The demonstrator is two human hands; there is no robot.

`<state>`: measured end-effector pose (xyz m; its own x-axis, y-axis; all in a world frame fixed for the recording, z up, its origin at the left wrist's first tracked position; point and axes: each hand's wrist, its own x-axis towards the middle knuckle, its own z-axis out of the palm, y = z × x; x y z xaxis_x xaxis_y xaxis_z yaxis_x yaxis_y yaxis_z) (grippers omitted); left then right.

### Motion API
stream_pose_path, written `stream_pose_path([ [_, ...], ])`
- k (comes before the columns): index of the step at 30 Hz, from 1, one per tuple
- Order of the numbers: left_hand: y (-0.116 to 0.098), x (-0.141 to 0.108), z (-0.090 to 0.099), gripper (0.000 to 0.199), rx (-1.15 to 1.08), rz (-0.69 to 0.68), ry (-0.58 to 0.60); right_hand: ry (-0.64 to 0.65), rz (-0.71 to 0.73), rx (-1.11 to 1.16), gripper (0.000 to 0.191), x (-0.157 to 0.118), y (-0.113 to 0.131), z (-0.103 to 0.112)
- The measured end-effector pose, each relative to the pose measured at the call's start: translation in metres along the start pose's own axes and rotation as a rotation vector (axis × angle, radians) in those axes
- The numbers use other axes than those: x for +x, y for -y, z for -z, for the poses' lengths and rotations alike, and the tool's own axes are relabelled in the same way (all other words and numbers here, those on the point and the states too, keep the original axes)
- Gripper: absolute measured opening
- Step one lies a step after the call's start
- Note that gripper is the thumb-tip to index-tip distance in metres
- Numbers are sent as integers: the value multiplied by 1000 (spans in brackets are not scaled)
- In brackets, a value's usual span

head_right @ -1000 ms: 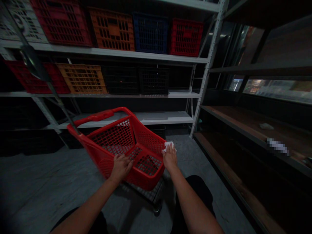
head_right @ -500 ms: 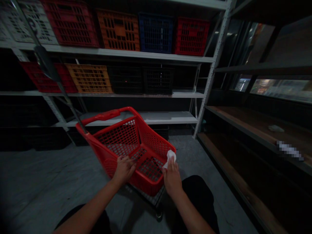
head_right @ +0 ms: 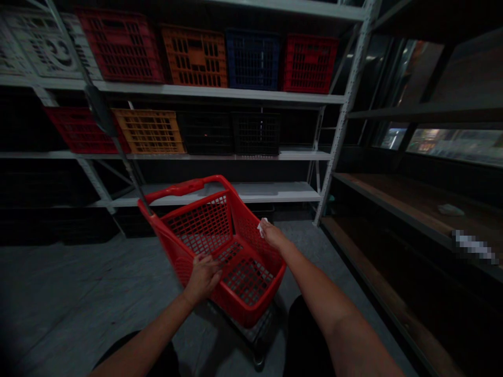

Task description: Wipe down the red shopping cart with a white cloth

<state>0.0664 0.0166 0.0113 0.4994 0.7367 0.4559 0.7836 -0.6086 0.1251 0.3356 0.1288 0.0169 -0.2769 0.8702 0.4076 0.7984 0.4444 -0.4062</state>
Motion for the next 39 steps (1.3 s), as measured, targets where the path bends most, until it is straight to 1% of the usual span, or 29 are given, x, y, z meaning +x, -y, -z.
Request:
stream_pose_path([
  [2, 4, 2, 0, 28, -2, -14, 9, -8, -10, 15, 42, 9, -1, -2],
  [5, 13, 3, 3, 29, 4, -37, 27, -27, -37, 34, 39, 1, -3, -1],
  [7, 24, 3, 8, 28, 20, -49, 40, -43, -56, 37, 39, -15, -3, 1],
  [10, 46, 2, 19, 25, 51, -77, 83, -83, -57, 37, 44, -50, 5, 1],
  [12, 57, 4, 31, 24, 76, -79, 121, -133, -17, 65, 44, -75, 13, -3],
  [14, 57, 6, 43, 22, 102, -37, 141, -186, 45, 114, 41, -99, 24, -9],
  [15, 52, 7, 47, 21, 109, -1, 148, -204, 75, 134, 40, -110, 30, -11],
  [16, 41, 7, 50, 22, 106, 42, 155, -212, 102, 149, 39, -120, 37, -12],
  [18, 10, 3, 46, 27, 58, 134, 192, -216, 156, 171, 37, -138, 52, -12],
  [19, -9, -2, 41, 32, 17, 190, 217, -211, 189, 185, 37, -146, 61, -11],
  [20, -28, -7, 34, 38, -29, 236, 275, -203, 229, 205, 36, -154, 69, -9],
  [22, -62, -22, 18, 48, -69, 256, 381, -165, 316, 246, 37, -169, 84, -7],
  [23, -73, -29, 11, 53, -37, 262, 409, -136, 357, 260, 38, -175, 90, -6],
  [25, -85, -40, 2, 60, 42, 286, 437, -78, 419, 276, 39, -181, 98, -7],
  [27, -83, -45, 1, 60, 53, 267, 436, -40, 461, 273, 37, -176, 98, -10],
  [28, -80, -46, 3, 58, 36, 245, 432, -31, 481, 267, 36, -168, 95, -13],
  [30, -72, -45, 8, 58, 18, 208, 425, -35, 521, 245, 33, -143, 84, -18],
  [32, -67, -43, 10, 62, 45, 206, 429, -95, 520, 215, 31, -109, 72, -23],
  [34, -63, -42, 8, 60, 84, 213, 441, -190, 460, 185, 30, -78, 61, -29],
  [35, -62, -42, 6, 57, 100, 213, 446, -236, 420, 172, 29, -66, 57, -31],
  [37, -59, -42, 2, 48, 125, 211, 452, -302, 354, 157, 30, -56, 54, -36],
  [39, -58, -42, -2, 41, 140, 213, 450, -330, 323, 145, 32, -64, 58, -38],
])
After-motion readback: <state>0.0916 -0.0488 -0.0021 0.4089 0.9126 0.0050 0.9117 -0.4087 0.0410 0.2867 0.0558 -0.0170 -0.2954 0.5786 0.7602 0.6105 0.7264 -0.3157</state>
